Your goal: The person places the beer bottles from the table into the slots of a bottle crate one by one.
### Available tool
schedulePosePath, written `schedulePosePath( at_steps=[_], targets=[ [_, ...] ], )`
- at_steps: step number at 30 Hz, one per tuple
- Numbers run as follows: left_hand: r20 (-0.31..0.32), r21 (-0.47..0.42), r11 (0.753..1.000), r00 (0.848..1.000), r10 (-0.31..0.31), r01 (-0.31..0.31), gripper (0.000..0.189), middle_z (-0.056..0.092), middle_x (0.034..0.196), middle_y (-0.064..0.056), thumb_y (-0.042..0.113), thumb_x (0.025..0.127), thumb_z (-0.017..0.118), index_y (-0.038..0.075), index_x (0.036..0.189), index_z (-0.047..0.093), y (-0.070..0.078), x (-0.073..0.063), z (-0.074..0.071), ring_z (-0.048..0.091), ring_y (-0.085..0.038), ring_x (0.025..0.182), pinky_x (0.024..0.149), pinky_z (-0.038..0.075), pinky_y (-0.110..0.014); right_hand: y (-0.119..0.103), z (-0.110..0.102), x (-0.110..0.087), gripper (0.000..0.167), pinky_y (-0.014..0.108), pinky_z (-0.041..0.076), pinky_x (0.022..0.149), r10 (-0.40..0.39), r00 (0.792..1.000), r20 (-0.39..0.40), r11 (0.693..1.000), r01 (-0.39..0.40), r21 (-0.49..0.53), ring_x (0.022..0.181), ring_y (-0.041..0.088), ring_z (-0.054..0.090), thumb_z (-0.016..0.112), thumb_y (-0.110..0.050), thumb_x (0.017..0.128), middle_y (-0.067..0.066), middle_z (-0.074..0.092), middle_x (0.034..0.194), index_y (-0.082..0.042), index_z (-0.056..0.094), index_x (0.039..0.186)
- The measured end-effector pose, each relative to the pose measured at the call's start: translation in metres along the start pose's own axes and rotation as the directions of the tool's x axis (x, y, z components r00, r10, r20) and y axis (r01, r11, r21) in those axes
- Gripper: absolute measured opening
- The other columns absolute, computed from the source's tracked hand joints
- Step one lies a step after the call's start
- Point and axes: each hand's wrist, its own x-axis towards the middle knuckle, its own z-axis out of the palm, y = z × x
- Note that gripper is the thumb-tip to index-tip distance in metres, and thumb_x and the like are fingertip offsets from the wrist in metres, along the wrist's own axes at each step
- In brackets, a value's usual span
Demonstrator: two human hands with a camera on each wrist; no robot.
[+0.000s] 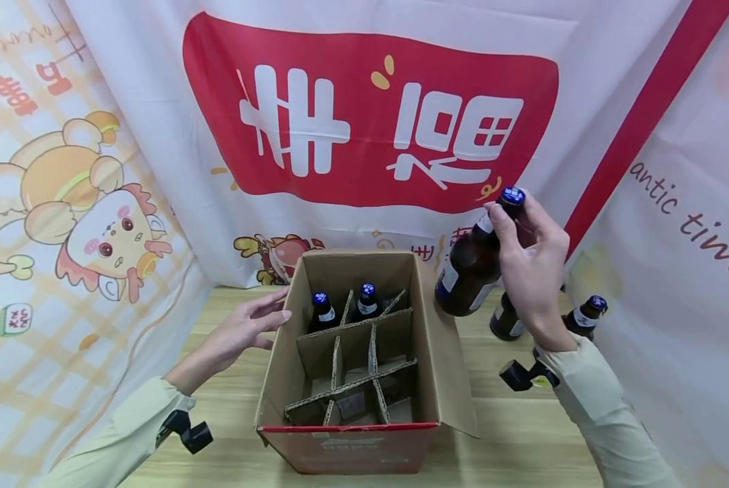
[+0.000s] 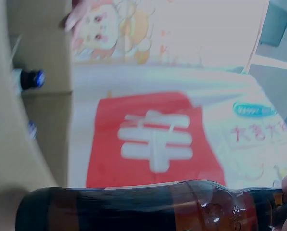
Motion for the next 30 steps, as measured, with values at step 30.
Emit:
schedulePosePath(
  at_steps=[30],
  targets=[
    [-0.012,0.011,1.000,1.000,-0.008,0.008,0.071,0.031,0.167,-0.026,0.023,0.105,0.062,0.011,0.166,0.028,-0.002,0.001,-0.002,0.048,-0.049,0.141,0.088,0.065,-0.045,-0.046,0.074,-0.014,0.042,0.021,0.061,0.089,-0.208,0.915,0.346,0.978,0.186,0.097,0.098,0.010,0.076,0.081,-0.019,0.093,0.007,0.079,0.117,-0.007,0.071,0.133]
  ],
)
